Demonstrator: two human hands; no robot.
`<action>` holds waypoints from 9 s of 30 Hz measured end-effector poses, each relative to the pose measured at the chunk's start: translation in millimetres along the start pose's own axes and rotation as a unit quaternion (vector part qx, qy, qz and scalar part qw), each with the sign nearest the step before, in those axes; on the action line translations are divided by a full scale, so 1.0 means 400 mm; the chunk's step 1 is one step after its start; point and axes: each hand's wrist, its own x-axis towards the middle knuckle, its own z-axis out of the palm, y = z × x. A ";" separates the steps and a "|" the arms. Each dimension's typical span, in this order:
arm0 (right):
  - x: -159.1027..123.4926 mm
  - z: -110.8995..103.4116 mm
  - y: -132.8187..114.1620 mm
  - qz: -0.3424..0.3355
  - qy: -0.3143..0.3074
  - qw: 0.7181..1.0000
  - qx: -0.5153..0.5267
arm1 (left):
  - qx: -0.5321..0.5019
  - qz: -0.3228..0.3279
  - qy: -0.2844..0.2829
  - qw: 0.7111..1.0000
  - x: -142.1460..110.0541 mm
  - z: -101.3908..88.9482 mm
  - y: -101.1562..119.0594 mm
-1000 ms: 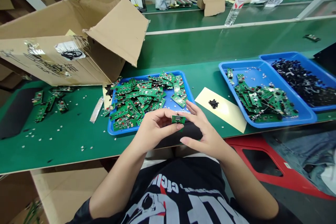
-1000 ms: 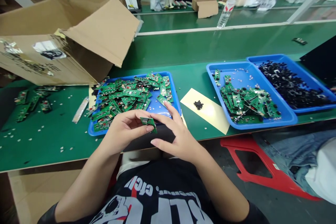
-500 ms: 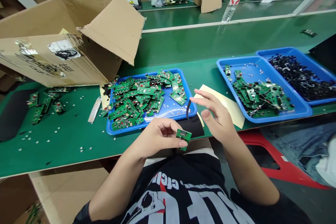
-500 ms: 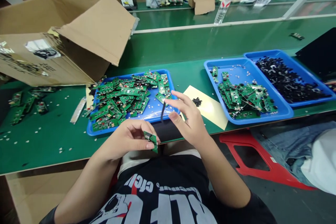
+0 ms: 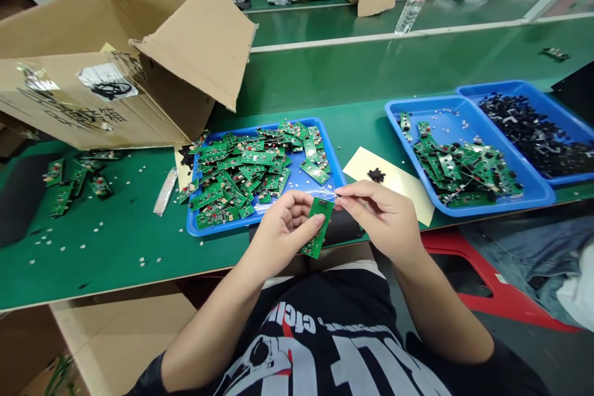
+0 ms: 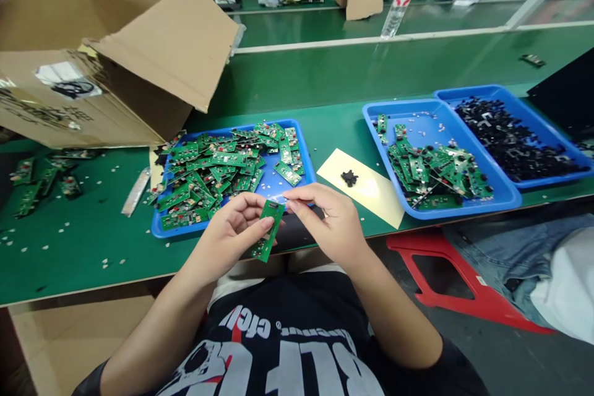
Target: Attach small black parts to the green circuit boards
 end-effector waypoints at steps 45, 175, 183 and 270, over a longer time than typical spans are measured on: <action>-0.004 -0.010 0.010 -0.299 -0.033 0.918 -0.258 | -0.022 -0.093 -0.052 0.994 0.006 0.022 0.021; 0.025 -0.035 -0.003 0.096 -0.096 0.988 0.070 | 0.022 0.052 -0.080 0.995 0.019 0.022 -0.009; -0.018 0.017 -0.023 0.112 -0.047 0.991 0.051 | 0.315 0.250 0.063 0.913 0.020 0.021 -0.024; 0.019 -0.005 -0.077 -0.014 -0.134 0.991 0.008 | 0.262 0.378 0.070 0.885 0.013 -0.018 -0.003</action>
